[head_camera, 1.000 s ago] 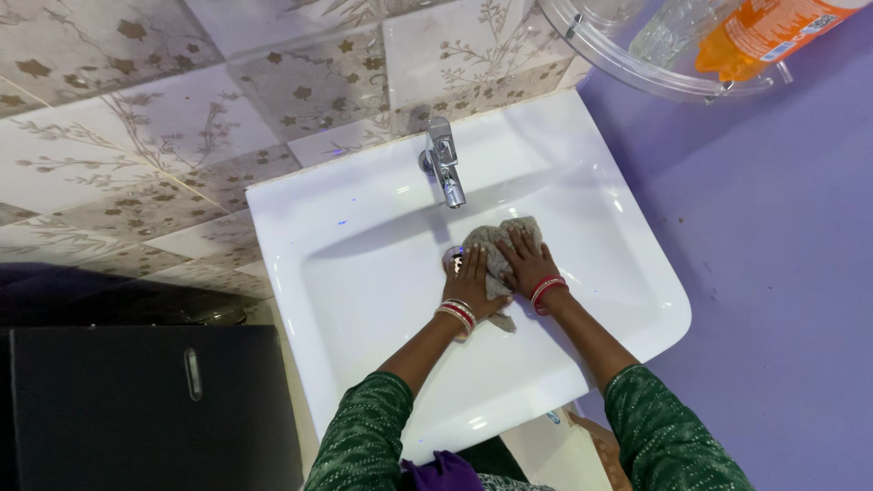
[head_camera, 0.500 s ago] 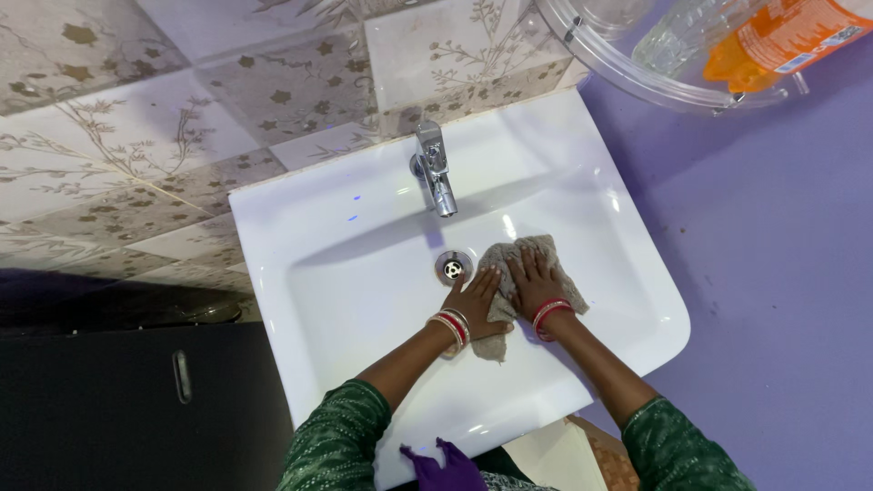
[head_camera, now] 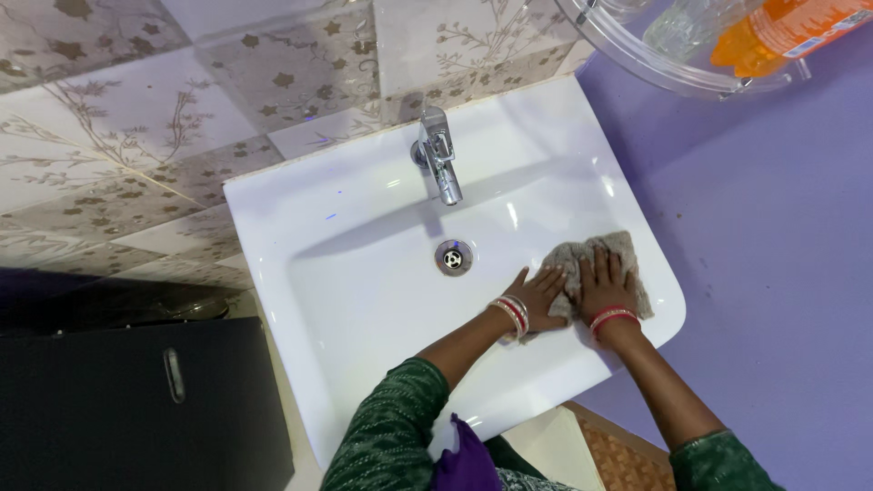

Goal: The person wipes the inside and top edges of a bathroom sink using a small cloth by hand.

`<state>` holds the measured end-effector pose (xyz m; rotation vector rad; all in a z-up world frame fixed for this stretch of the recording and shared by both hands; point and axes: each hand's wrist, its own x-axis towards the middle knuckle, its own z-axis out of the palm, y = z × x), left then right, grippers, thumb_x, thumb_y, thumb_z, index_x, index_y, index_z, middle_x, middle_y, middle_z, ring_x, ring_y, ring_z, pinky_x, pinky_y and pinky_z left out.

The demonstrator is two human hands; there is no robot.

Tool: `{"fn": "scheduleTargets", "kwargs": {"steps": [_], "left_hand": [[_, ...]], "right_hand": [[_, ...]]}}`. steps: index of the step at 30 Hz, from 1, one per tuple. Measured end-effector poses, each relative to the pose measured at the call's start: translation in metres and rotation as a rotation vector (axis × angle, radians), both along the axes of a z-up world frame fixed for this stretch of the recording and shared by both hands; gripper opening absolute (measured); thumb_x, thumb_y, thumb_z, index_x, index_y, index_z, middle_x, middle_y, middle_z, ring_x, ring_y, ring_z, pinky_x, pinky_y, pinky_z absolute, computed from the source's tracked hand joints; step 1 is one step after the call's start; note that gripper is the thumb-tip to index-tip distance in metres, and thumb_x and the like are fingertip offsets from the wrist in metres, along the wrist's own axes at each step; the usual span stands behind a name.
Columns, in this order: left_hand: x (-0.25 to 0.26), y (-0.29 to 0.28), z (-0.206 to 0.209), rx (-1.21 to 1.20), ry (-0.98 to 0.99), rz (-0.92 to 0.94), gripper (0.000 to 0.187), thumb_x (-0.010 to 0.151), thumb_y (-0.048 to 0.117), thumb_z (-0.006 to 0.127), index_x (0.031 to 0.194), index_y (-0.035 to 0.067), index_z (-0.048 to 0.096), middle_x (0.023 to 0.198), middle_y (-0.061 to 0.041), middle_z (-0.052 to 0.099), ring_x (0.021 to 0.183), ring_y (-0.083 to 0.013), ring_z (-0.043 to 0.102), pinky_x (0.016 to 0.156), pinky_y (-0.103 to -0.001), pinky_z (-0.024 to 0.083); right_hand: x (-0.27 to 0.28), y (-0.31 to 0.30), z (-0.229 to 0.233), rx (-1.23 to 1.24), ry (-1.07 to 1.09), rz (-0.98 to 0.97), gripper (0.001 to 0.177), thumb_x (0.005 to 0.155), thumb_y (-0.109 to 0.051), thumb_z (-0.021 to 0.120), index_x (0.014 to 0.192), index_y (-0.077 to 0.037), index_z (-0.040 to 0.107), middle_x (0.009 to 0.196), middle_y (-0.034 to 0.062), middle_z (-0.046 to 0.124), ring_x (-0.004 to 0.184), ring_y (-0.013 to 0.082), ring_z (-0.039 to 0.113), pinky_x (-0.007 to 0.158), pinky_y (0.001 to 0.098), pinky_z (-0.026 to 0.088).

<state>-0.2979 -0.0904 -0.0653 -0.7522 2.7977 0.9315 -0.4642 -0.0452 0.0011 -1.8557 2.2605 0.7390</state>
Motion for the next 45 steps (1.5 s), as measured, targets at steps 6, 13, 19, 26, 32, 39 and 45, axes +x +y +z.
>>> {"fn": "scheduleTargets", "kwargs": {"steps": [6,13,19,26,32,39,45], "left_hand": [[0.023,0.010,-0.001,0.093,0.039,0.109,0.102,0.093,0.074,0.032,0.164,0.006,0.004,0.173,-0.012,0.005,0.159,-0.0246,0.005,0.126,-0.054,0.003],[-0.030,-0.067,-0.020,-0.041,0.099,0.424,0.102,0.094,0.073,0.033,0.164,0.005,0.001,0.173,-0.011,0.003,0.159,-0.0243,0.002,0.125,-0.055,0.003],[-0.053,-0.096,-0.011,-0.057,0.114,0.585,0.106,0.093,0.071,0.038,0.163,0.004,-0.003,0.173,-0.014,-0.001,0.160,-0.0265,-0.001,0.124,-0.056,0.003],[-0.022,-0.060,-0.003,0.016,0.052,0.372,0.098,0.091,0.074,0.035,0.166,0.021,0.000,0.173,-0.012,-0.007,0.159,-0.0289,-0.004,0.124,-0.060,0.000],[0.018,0.017,0.017,0.075,-0.040,0.084,0.099,0.090,0.080,0.030,0.166,0.019,0.010,0.173,-0.016,-0.003,0.160,-0.0325,-0.002,0.123,-0.063,0.000],[0.014,-0.012,0.016,0.000,-0.056,0.141,0.089,0.095,0.070,0.033,0.165,0.021,0.007,0.173,-0.008,-0.004,0.159,-0.0271,-0.004,0.122,-0.064,0.000],[-0.004,-0.106,0.004,-0.089,-0.048,0.435,0.093,0.096,0.064,0.037,0.165,0.015,-0.002,0.173,-0.003,-0.006,0.159,-0.0210,-0.004,0.124,-0.058,-0.002]], "right_hand": [[0.013,-0.003,-0.001,-0.083,0.112,0.079,0.071,0.100,-0.041,0.045,0.164,-0.025,0.017,0.172,0.0054,0.007,0.157,0.0265,0.006,0.123,0.0559,0.003],[-0.027,-0.124,-0.004,-0.411,0.254,0.442,0.073,0.102,-0.037,0.054,0.168,-0.032,0.022,0.176,0.0016,0.019,0.161,0.0259,0.015,0.127,0.0586,0.005],[-0.022,-0.161,0.022,-0.393,-0.094,0.364,0.082,0.092,-0.031,0.063,0.164,-0.033,0.025,0.173,0.0044,0.016,0.159,0.0333,0.012,0.124,0.0613,0.013],[-0.018,-0.109,0.029,-0.267,0.097,0.291,0.072,0.097,-0.034,0.056,0.162,-0.029,0.026,0.174,0.0060,0.009,0.158,0.0344,0.006,0.124,0.0562,0.013],[0.004,0.004,0.043,0.188,0.159,0.067,0.070,0.103,-0.051,0.041,0.163,-0.027,0.013,0.172,0.0015,0.002,0.158,0.0256,-0.001,0.126,0.0487,0.009],[-0.011,-0.034,0.023,-0.026,0.221,0.251,0.072,0.101,-0.043,0.043,0.164,-0.030,0.013,0.172,0.0024,0.007,0.158,0.0269,0.006,0.126,0.0500,0.010],[-0.018,-0.148,-0.015,-0.397,-0.086,0.242,0.078,0.096,-0.033,0.056,0.163,-0.019,0.017,0.171,0.0170,0.010,0.157,0.0373,0.010,0.124,0.0574,0.013]]}}
